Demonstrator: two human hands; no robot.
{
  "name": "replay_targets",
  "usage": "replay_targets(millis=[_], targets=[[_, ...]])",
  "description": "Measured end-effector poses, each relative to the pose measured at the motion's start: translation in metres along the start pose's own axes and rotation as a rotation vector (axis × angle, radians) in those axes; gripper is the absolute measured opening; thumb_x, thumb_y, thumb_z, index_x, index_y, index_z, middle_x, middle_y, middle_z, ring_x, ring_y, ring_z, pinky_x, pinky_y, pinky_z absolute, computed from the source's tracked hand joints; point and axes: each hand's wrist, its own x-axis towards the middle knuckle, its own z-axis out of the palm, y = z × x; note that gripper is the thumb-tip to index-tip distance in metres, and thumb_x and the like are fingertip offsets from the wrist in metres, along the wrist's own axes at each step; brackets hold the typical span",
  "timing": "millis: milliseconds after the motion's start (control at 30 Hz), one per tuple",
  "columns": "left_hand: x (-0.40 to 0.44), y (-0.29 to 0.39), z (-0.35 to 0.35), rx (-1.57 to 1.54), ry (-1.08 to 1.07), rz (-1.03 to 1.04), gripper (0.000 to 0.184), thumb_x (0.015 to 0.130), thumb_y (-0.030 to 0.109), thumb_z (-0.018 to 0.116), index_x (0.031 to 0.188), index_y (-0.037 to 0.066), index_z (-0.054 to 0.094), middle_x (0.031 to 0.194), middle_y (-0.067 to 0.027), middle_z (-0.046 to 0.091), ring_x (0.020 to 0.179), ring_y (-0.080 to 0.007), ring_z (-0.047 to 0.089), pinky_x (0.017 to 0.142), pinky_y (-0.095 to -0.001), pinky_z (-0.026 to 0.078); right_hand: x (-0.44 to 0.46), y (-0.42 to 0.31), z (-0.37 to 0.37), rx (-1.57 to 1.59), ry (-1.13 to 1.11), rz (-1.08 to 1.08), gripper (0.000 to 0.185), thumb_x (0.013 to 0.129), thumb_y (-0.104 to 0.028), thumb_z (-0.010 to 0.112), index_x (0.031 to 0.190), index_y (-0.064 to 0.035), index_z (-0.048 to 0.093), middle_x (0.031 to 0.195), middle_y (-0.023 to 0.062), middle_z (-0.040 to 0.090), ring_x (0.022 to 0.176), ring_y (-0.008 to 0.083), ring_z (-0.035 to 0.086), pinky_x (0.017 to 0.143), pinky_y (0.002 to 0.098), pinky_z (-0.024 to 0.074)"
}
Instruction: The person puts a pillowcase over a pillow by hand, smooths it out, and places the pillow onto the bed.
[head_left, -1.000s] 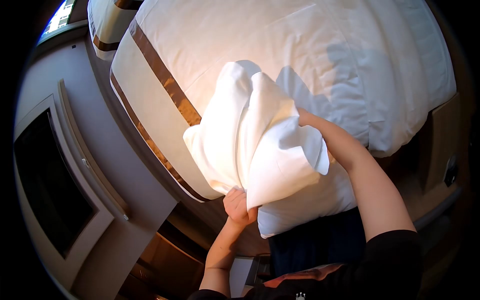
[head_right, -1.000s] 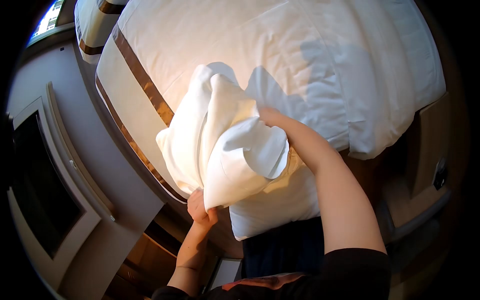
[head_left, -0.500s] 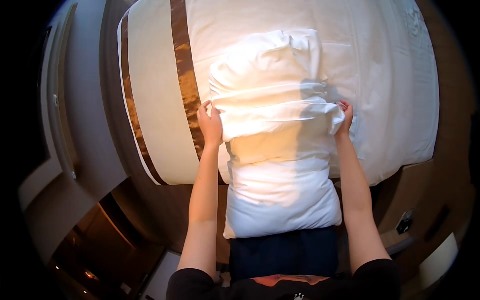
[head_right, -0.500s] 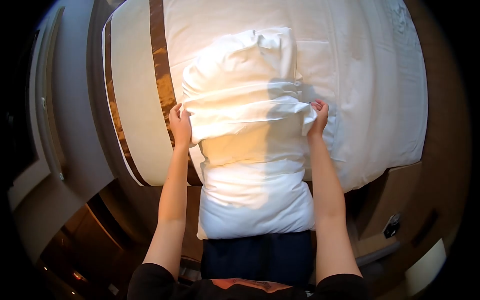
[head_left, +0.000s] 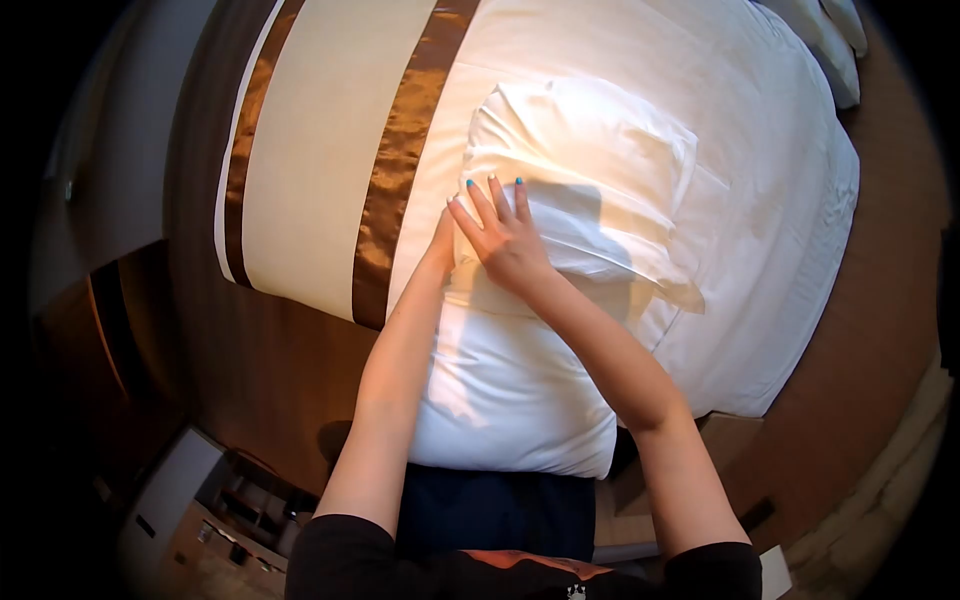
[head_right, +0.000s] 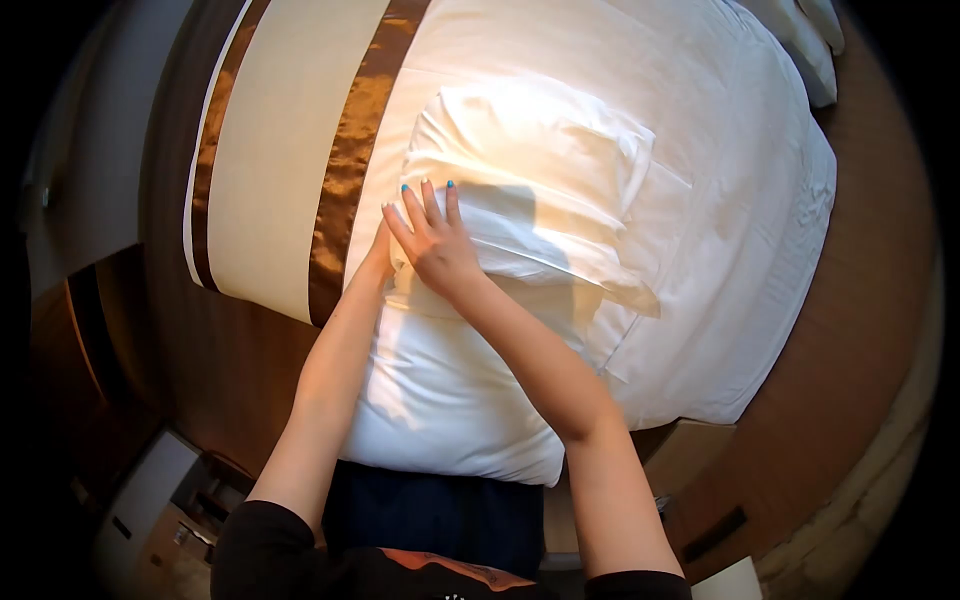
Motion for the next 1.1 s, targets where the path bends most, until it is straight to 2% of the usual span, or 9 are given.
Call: replay_targets(millis=[167, 200, 300, 333, 367, 533, 633, 833, 1100], targets=[[-0.012, -0.012, 0.019, 0.713, 0.123, 0.322, 0.044, 0.098, 0.038, 0.033, 0.124, 0.006, 0.047, 0.101, -0.0110, 0.064, 0.094, -0.0229, 0.062, 0.080, -0.0344, 0.049, 0.020, 0.008, -0.005, -0.130, 0.027, 0.032, 0.040, 0.075, -0.007, 0.058, 0.115, -0.0088, 0.058, 0.122, 0.0100, 0.056, 0.118, 0.0339, 0.047, 0.099, 0.0545, 0.0347], [-0.022, -0.007, 0.026, 0.836, 0.145, 0.350, 0.043, 0.098, 0.038, 0.034, 0.123, 0.005, 0.048, 0.099, -0.0112, 0.064, 0.092, -0.0225, 0.062, 0.080, -0.0336, 0.049, 0.020, 0.015, -0.022, -0.106, 0.097, -0.019, 0.031, 0.073, -0.004, 0.058, 0.104, -0.0077, 0.062, 0.108, 0.0089, 0.062, 0.107, 0.0308, 0.055, 0.093, 0.0445, 0.0434], [-0.049, 0.003, 0.039, 0.656, -0.103, 0.120, 0.039, 0.097, 0.035, 0.040, 0.117, 0.003, 0.052, 0.088, -0.0109, 0.065, 0.085, -0.0196, 0.062, 0.076, -0.0296, 0.047, -0.002, 0.042, -0.052, 0.096, 0.133, 0.083, 0.032, 0.067, 0.004, 0.058, 0.096, -0.0069, 0.066, 0.089, 0.0096, 0.066, 0.087, 0.0287, 0.062, 0.075, 0.0348, 0.0505], [-0.042, -0.010, 0.033, 0.420, -0.225, 0.270, 0.033, 0.096, 0.031, 0.043, 0.109, 0.004, 0.057, 0.091, -0.0078, 0.065, 0.082, -0.0161, 0.060, 0.074, -0.0279, 0.047, -0.010, 0.050, -0.060, 0.100, 0.144, 0.094, 0.026, 0.068, 0.003, 0.055, 0.088, -0.0081, 0.066, 0.083, 0.0068, 0.065, 0.081, 0.0262, 0.061, 0.070, 0.0342, 0.0499], [-0.035, -0.021, 0.024, 0.311, -0.261, 0.205, 0.031, 0.095, 0.028, 0.043, 0.109, 0.005, 0.056, 0.093, -0.0070, 0.064, 0.083, -0.0151, 0.060, 0.074, -0.0279, 0.047, -0.019, 0.057, -0.068, 0.119, 0.110, 0.126, 0.024, 0.063, 0.000, 0.065, 0.086, -0.0051, 0.066, 0.081, 0.0099, 0.064, 0.078, 0.0288, 0.060, 0.068, 0.0356, 0.0478], [-0.047, -0.008, 0.038, 0.148, -0.420, 0.104, 0.024, 0.091, 0.011, 0.047, 0.112, 0.002, 0.054, 0.106, -0.0098, 0.061, 0.095, -0.0179, 0.059, 0.083, -0.0296, 0.047, -0.055, 0.069, -0.084, 0.216, 0.243, 0.126, 0.015, 0.065, 0.000, 0.066, 0.080, -0.0033, 0.064, 0.074, 0.0116, 0.061, 0.070, 0.0296, 0.057, 0.063, 0.0345, 0.0465], [-0.044, -0.005, 0.034, 1.119, -0.236, 0.746, 0.032, 0.083, 0.007, 0.056, 0.114, 0.002, 0.053, 0.110, -0.0121, 0.059, 0.100, -0.0242, 0.058, 0.088, -0.0325, 0.045, -0.078, 0.065, -0.086, 0.290, 0.317, 0.228, 0.012, 0.067, -0.004, 0.069, 0.077, -0.0027, 0.063, 0.073, 0.0109, 0.061, 0.068, 0.0266, 0.059, 0.064, 0.0316, 0.0466], [-0.037, 0.000, 0.051, 0.918, -0.476, 0.939, 0.041, 0.073, 0.007, 0.068, 0.110, 0.002, 0.051, 0.106, -0.0153, 0.058, 0.096, -0.0333, 0.056, 0.081, -0.0370, 0.047, -0.103, 0.051, -0.079, 0.421, 0.548, 0.622, 0.020, 0.068, -0.003, 0.069, 0.087, -0.0008, 0.062, 0.075, 0.0096, 0.062, 0.071, 0.0210, 0.061, 0.067, 0.0285, 0.0465], [-0.042, -0.041, 0.050, 0.847, 0.068, 1.010, 0.025, 0.079, 0.012, 0.058, 0.095, 0.003, 0.042, 0.085, -0.0223, 0.056, 0.080, -0.0448, 0.055, 0.061, -0.0494, 0.046, -0.080, -0.017, -0.055, 0.177, 0.297, 0.311, 0.025, 0.067, -0.010, 0.068, 0.091, -0.0059, 0.063, 0.080, 0.0113, 0.063, 0.070, 0.0295, 0.061, 0.062, 0.0356, 0.0488]])
